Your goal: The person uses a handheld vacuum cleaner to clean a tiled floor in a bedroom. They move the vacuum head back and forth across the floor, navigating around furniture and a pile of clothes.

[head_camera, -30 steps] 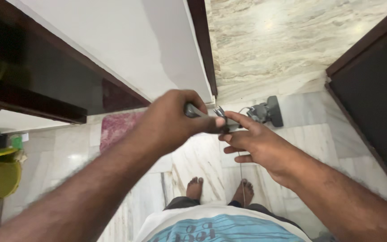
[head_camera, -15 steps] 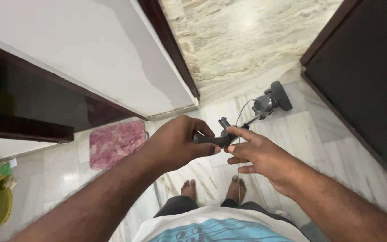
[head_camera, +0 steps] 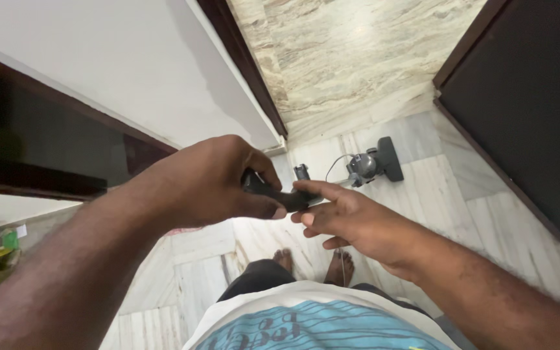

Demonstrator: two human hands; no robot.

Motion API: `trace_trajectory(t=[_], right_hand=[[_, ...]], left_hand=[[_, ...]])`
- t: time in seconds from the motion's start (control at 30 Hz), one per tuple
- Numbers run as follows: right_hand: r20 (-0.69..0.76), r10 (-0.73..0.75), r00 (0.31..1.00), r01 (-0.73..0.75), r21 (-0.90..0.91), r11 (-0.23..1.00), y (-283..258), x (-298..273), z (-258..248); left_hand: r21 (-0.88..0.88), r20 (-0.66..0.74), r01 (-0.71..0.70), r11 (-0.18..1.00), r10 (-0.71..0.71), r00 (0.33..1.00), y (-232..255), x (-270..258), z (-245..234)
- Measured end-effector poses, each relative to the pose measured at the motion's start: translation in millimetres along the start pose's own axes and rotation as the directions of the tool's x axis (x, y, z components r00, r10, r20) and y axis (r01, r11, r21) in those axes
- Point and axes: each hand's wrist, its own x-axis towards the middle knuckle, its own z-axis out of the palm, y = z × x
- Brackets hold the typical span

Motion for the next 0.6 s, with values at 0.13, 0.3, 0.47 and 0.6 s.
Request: trace_trajectory(t=[0.13, 0.3, 0.47, 0.6], right_hand=[[0.133, -0.184, 0.974, 0.183, 0.024, 0.983, 7.8, 0.7, 7.0], [0.116, -0.122, 0.986, 0.116, 0.057, 0.992, 10.3, -2.2, 6.8], [-0.003, -0.085, 0.996, 0.085, 0.068, 0.994, 11.0, -10.1, -0.1], [-0.042, -0.088, 0.995, 0.092, 0.113, 0.989, 15.2, -16.1, -8.6]], left_hand=[[-0.104, 0.024, 0.045, 0.994, -0.043, 0.999, -14.6, -6.2, -0.8], [0.013, 0.0, 0.145, 0.989, -0.145, 0.989, -19.2, -2.9, -12.8], [0.002, 0.009, 0.029, 1.0, -0.029, 1.0, -8.3, 4.5, -9.8], [-0.04, -0.019, -0.117, 0.992, 0.116, 0.993, 0.3, 18.9, -2.5]])
